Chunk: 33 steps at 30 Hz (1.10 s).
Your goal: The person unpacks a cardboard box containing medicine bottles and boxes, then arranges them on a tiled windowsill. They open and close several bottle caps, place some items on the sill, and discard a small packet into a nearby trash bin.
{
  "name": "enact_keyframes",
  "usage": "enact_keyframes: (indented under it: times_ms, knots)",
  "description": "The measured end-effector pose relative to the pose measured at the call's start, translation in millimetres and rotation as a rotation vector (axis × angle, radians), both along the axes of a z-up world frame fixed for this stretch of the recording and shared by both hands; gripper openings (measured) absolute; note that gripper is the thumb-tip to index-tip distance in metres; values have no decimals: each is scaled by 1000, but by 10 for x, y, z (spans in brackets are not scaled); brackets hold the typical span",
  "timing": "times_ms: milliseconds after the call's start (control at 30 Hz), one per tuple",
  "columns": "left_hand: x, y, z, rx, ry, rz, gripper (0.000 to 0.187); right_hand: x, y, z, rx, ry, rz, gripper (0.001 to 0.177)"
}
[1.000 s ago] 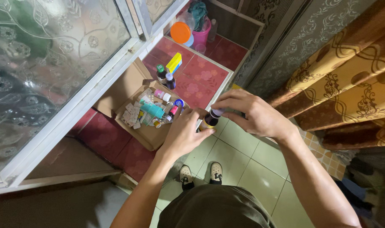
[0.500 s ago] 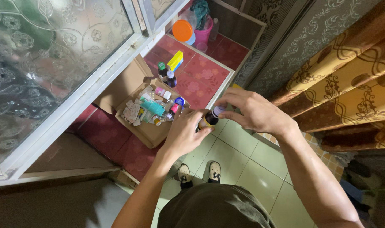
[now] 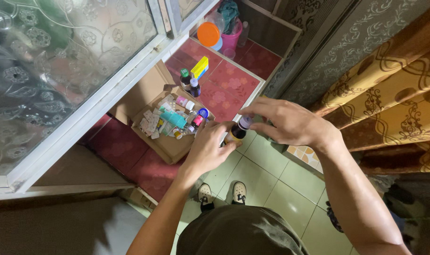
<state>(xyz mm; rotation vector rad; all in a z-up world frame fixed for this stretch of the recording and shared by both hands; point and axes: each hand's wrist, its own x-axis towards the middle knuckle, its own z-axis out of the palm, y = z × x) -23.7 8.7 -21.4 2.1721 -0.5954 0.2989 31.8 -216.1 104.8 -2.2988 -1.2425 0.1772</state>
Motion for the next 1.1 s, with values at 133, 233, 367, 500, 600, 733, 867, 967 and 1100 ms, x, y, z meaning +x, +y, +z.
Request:
enact_keyframes:
  times_ms: [133,233,367,500,600,733,867,967,1100]
  knots:
    - [4,3,14,-18,7,3,41,37,30,-52,-40,14,-40,31]
    - [-11,-21,22,-16,-1,18,41,49,45,-65,-77,44,-78,29]
    - [-16,-33,24,-3,-4,20,40,52,89,-34,-146,107,-129,29]
    - [-21,-35,31,6,-30,23,41,50,174,6,-342,79,-257,36]
    - [-20,-34,46,1,-16,29,41,27,223,6,-519,43,-365,41]
    - [19,-10,63,4,27,28,41,66,104,28,-221,16,-206,32]
    - [30,9,67,-24,24,22,41,101,61,-15,-120,35,-68,35]
    - [38,0,78,-30,9,19,42,96,88,-42,-157,61,-119,32]
    - [39,-7,89,-14,-24,32,43,92,141,-28,-206,71,-197,32]
